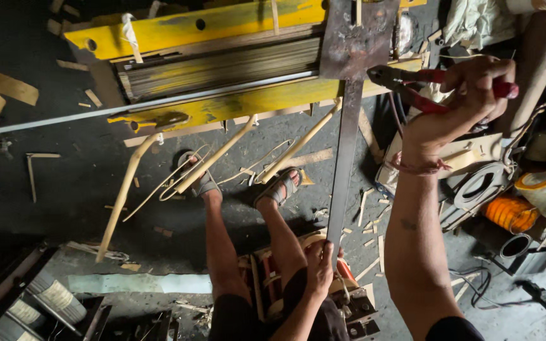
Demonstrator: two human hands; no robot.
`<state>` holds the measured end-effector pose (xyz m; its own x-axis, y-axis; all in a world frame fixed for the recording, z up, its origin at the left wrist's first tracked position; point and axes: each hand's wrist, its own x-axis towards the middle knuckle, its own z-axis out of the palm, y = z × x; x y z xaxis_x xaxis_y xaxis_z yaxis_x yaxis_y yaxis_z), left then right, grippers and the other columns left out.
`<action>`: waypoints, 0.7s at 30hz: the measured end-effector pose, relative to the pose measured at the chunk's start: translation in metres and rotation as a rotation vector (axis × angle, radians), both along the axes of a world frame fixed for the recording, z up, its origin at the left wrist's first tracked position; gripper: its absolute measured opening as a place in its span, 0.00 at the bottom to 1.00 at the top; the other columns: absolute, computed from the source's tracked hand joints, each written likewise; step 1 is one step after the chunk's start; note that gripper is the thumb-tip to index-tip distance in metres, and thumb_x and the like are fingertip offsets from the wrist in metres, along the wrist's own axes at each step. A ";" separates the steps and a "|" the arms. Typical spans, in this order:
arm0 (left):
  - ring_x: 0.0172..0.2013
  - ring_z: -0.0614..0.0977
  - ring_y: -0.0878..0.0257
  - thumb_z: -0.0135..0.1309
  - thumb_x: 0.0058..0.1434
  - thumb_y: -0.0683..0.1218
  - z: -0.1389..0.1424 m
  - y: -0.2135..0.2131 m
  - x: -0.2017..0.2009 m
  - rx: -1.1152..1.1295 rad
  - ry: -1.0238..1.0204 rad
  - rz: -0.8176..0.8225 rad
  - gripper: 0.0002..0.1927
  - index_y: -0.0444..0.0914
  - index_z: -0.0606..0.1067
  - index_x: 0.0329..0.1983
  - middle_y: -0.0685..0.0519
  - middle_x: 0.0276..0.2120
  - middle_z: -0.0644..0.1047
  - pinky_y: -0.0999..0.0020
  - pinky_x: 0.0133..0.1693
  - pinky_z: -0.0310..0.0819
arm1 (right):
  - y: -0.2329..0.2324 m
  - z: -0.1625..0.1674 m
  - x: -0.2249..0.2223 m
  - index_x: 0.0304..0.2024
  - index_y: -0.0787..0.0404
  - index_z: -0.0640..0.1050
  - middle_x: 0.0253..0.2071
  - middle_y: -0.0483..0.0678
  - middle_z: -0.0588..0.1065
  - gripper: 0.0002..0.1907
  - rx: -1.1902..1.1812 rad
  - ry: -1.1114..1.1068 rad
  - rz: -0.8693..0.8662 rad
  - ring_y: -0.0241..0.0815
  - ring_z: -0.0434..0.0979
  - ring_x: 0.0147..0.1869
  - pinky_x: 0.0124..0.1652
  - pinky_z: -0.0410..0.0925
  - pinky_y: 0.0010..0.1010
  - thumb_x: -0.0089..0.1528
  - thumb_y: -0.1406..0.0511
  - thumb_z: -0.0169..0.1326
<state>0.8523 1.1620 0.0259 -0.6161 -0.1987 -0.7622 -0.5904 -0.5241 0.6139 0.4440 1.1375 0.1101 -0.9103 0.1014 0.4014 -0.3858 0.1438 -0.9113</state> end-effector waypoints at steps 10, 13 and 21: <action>0.29 0.80 0.61 0.46 0.72 0.51 -0.014 0.000 -0.005 0.076 0.034 0.071 0.19 0.32 0.75 0.32 0.49 0.27 0.79 0.65 0.36 0.74 | 0.025 0.028 -0.035 0.37 0.61 0.69 0.28 0.47 0.66 0.19 -0.002 0.244 -0.022 0.35 0.61 0.29 0.32 0.64 0.27 0.73 0.54 0.42; 0.30 0.79 0.61 0.47 0.72 0.51 -0.013 0.003 -0.001 -0.050 0.009 0.036 0.18 0.31 0.76 0.35 0.48 0.28 0.79 0.65 0.35 0.73 | 0.002 -0.007 -0.053 0.36 0.61 0.68 0.29 0.46 0.64 0.16 -0.125 0.286 0.028 0.37 0.60 0.30 0.33 0.64 0.29 0.73 0.57 0.42; 0.30 0.80 0.61 0.47 0.70 0.52 -0.007 0.027 0.003 0.194 -0.137 0.085 0.16 0.32 0.73 0.42 0.50 0.31 0.78 0.68 0.31 0.75 | -0.003 -0.121 -0.114 0.35 0.58 0.65 0.31 0.44 0.57 0.14 -0.232 0.112 0.162 0.40 0.55 0.32 0.36 0.58 0.35 0.73 0.59 0.45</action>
